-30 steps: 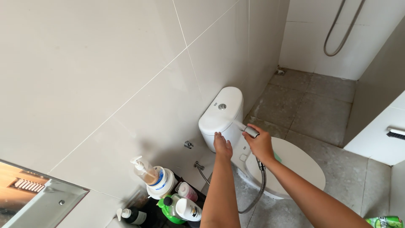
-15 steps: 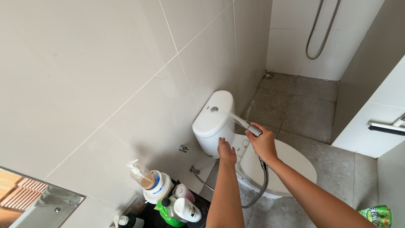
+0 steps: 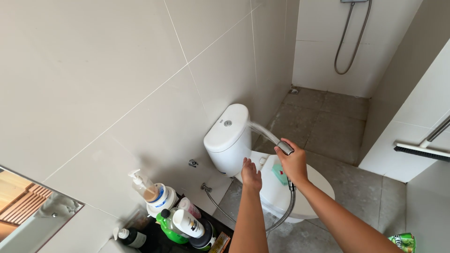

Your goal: Cleaning a toilet using a sponge, cleaning brush, and water sprayer.

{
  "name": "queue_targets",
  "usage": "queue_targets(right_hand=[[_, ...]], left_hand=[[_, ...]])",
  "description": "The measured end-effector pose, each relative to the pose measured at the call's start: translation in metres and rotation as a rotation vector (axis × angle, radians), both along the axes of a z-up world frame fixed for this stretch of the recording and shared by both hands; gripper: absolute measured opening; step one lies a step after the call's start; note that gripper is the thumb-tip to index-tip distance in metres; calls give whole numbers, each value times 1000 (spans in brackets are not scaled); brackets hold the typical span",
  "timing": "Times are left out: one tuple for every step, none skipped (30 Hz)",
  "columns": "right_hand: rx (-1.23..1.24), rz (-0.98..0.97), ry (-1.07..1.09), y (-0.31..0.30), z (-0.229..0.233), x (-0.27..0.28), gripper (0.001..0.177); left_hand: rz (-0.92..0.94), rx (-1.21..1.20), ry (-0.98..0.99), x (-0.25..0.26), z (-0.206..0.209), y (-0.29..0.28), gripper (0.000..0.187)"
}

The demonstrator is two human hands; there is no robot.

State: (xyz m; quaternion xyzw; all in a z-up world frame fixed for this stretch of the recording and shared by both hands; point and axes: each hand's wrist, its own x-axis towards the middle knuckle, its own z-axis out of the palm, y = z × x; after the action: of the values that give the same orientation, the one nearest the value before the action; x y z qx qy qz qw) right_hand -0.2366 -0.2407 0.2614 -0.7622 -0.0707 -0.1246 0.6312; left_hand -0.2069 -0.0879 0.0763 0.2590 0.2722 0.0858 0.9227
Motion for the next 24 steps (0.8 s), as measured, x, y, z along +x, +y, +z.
queue_targets(right_hand=[[3,3,0,-1,11,-7,37],[-23,75,134,-2,22,-14,38],[-51,147,267,-4,33,-21,40],[-51,149,266,-8,25,-17,40],[-33,112,150,-10,17,-15,38],[-14,75,33,-13,8,-12,35],[-11,81,37,-17,15,-15,35],[-14,83,107,-21,23,-19,36],[-18,81,176,-26,31,-21,36],[-15,82,178,-29,18,-19,36],[-84,85,137,-33,5,-17,36],[-152,89,96,-37,-8,-14,37],[-153,93,97,-40,-15,-17,37],[-99,108,51,-42,-21,-19,37],[-46,122,8,-44,-28,-22,37],[-46,125,10,-41,-16,-31,37],[-64,165,129,-40,-4,-40,38],[-83,205,247,-39,8,-50,39],[-86,203,251,-38,7,-54,39],[-84,215,243,-37,7,-58,37],[-80,228,231,-34,8,-60,36],[-80,228,231,-35,3,-60,36],[-130,218,267,-36,-3,-60,37],[-181,208,303,-37,-8,-59,39]], left_hand=[[3,3,0,-4,1,-1,68],[-18,15,-3,-7,1,-3,68],[-39,24,-8,-11,2,-6,68],[-36,25,-9,-12,2,-9,68],[-37,41,-10,-16,1,-12,68],[-38,57,-10,-20,1,-15,68],[-33,59,-6,-23,2,-17,68],[-30,50,-7,-27,3,-19,68],[-32,41,-9,-29,4,-22,68],[-32,44,-7,-32,3,-24,68],[-27,44,-11,-34,2,-28,68],[-22,45,-15,-36,1,-31,68],[-18,45,-15,-40,3,-34,68],[-18,50,1,-44,4,-37,68],[-19,55,19,-49,5,-39,68],[-16,54,22,-51,2,-40,68],[-21,43,53,-53,-1,-42,68],[-27,33,84,-56,-5,-45,68],[-29,29,88,-57,-11,-46,68],[-10,23,62,-59,-18,-47,67],[10,21,34,-58,-22,-43,66],[10,21,34,-60,-20,-43,66],[1,16,60,-63,-19,-42,66],[-8,12,86,-65,-18,-40,66]])
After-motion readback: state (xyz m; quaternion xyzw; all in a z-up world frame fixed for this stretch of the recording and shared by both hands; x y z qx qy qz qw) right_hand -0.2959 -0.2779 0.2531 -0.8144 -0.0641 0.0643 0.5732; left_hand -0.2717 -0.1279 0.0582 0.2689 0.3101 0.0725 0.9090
